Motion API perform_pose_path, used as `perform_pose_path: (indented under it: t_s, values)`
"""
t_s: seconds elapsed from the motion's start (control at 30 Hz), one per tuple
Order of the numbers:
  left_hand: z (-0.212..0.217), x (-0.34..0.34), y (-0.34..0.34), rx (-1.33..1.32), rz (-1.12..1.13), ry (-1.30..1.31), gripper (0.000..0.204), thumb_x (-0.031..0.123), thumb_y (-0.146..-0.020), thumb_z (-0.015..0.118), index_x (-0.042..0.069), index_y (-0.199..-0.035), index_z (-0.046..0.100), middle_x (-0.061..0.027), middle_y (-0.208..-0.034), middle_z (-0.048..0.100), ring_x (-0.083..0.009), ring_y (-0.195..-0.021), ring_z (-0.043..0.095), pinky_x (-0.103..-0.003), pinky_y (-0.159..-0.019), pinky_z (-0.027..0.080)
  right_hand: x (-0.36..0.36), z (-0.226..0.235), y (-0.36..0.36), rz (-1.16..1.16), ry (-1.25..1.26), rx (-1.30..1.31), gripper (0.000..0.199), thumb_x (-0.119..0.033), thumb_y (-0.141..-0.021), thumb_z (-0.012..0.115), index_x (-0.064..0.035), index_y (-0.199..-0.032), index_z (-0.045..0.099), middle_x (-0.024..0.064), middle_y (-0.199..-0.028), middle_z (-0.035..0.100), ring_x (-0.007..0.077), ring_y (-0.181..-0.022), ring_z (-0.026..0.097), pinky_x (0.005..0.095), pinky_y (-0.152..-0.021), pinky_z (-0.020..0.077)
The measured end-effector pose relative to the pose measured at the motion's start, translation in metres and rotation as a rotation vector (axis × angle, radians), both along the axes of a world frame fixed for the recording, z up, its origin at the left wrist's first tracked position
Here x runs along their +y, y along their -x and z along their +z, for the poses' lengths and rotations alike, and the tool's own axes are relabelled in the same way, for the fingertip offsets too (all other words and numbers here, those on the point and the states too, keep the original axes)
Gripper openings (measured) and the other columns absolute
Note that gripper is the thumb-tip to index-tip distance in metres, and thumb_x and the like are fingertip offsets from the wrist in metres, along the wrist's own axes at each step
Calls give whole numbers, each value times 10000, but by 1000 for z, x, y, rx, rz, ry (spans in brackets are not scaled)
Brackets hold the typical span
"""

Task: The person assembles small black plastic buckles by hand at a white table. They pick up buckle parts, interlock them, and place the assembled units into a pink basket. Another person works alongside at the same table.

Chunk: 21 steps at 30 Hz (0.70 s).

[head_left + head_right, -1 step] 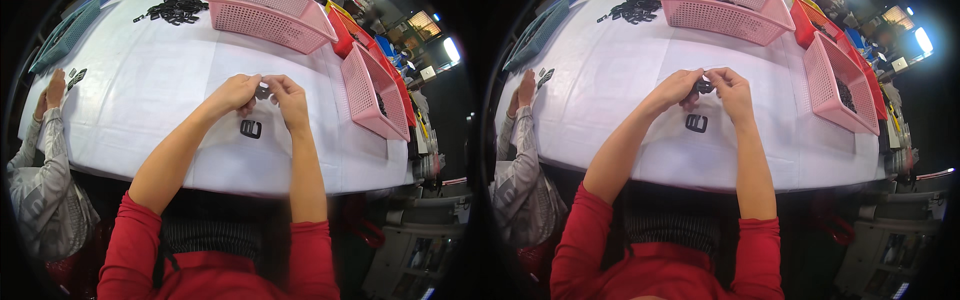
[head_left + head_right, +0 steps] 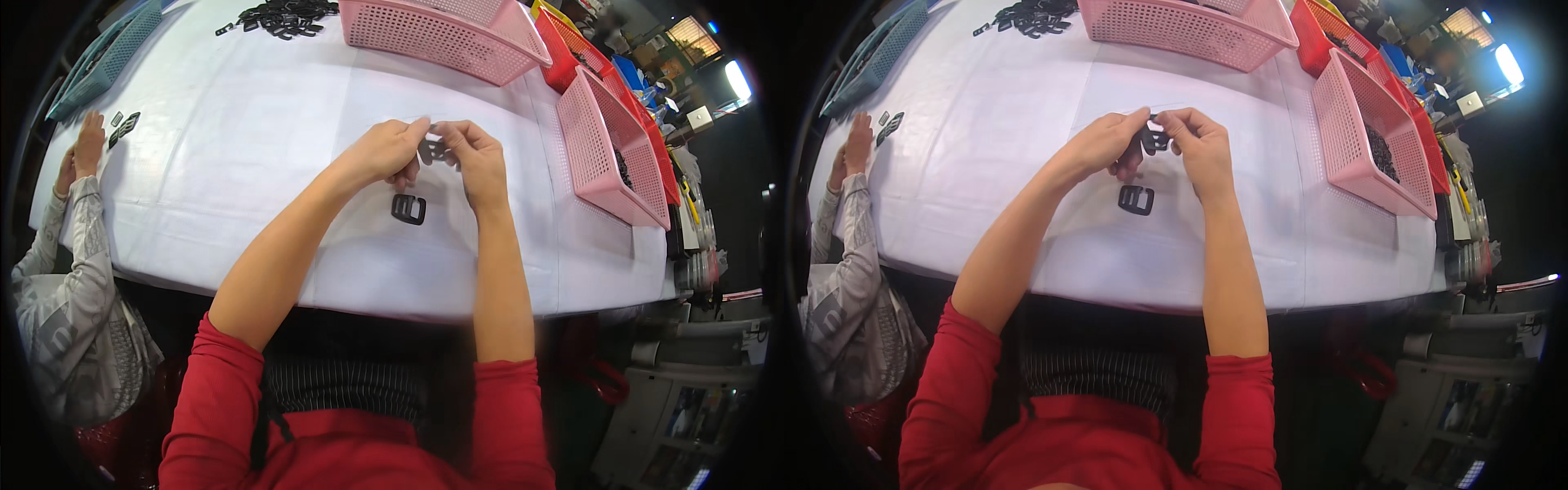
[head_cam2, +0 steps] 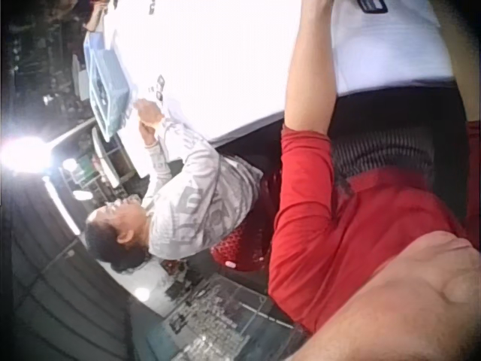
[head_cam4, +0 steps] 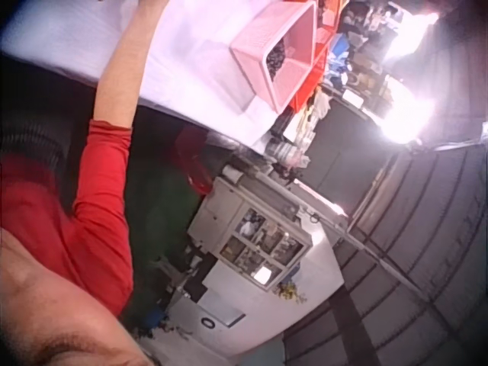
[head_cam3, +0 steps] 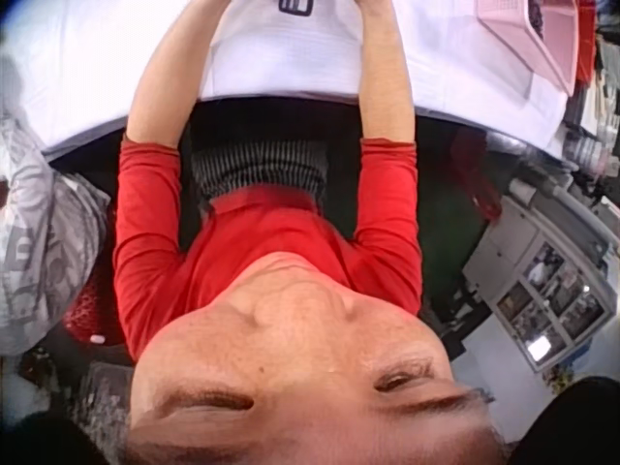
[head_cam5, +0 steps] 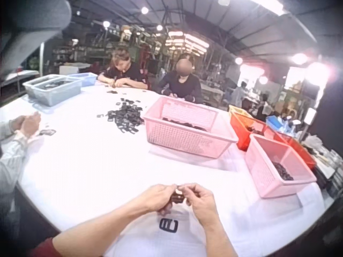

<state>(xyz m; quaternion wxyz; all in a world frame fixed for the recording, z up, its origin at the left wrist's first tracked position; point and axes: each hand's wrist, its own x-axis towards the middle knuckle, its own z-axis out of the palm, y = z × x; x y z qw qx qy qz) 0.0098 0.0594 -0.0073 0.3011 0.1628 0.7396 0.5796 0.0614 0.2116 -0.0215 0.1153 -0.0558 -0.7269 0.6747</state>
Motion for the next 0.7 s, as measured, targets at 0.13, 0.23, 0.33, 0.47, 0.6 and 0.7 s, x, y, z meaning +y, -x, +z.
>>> perform_pose_path:
  t_s: [0.13,0.23,0.33,0.47,0.6,0.7]
  values:
    - [13,-6,-3,392,-210,279,419,418,-840,553,2,-835,608,-105,-688,602,-206,-615,589,-327,-556,455,19,-2,7,-57,163,-83,162,-179,-833,669,-19,-856,660,9,-741,602,73,-655,498,206,-539,374]
    - [8,-11,-8,689,-508,475,339,306,-674,728,22,-807,599,-130,-803,618,-298,-778,580,-376,-684,451,46,-17,13,-68,614,27,176,-146,-839,659,-8,-939,616,78,-866,597,159,-780,572,253,-576,448]
    - [2,-14,-4,711,-566,475,329,283,-660,732,25,-801,585,-115,-769,608,-307,-773,570,-381,-693,444,59,-12,17,-68,1034,104,233,-147,-858,633,-8,-1031,562,93,-883,566,201,-791,581,271,-567,453]
    - [-5,-15,15,198,-69,40,213,160,-733,703,18,-815,568,-88,-679,590,-169,-550,566,-290,-493,427,64,-11,13,23,1089,-88,351,-251,-848,652,-26,-1079,512,94,-885,553,209,-791,587,259,-535,432]
    - [-23,-14,46,217,196,-126,132,95,-786,657,9,-858,587,-45,-604,559,-89,-478,511,-224,-427,384,70,7,51,-90,912,-236,291,-283,-847,650,-45,-984,553,63,-815,589,198,-694,587,272,-493,432]
    - [-45,-19,57,135,180,-184,172,112,-798,658,11,-929,609,-27,-634,562,-72,-501,509,-216,-443,389,73,64,115,-119,743,14,292,-325,-858,625,-57,-946,552,70,-863,598,207,-687,589,312,-496,444]
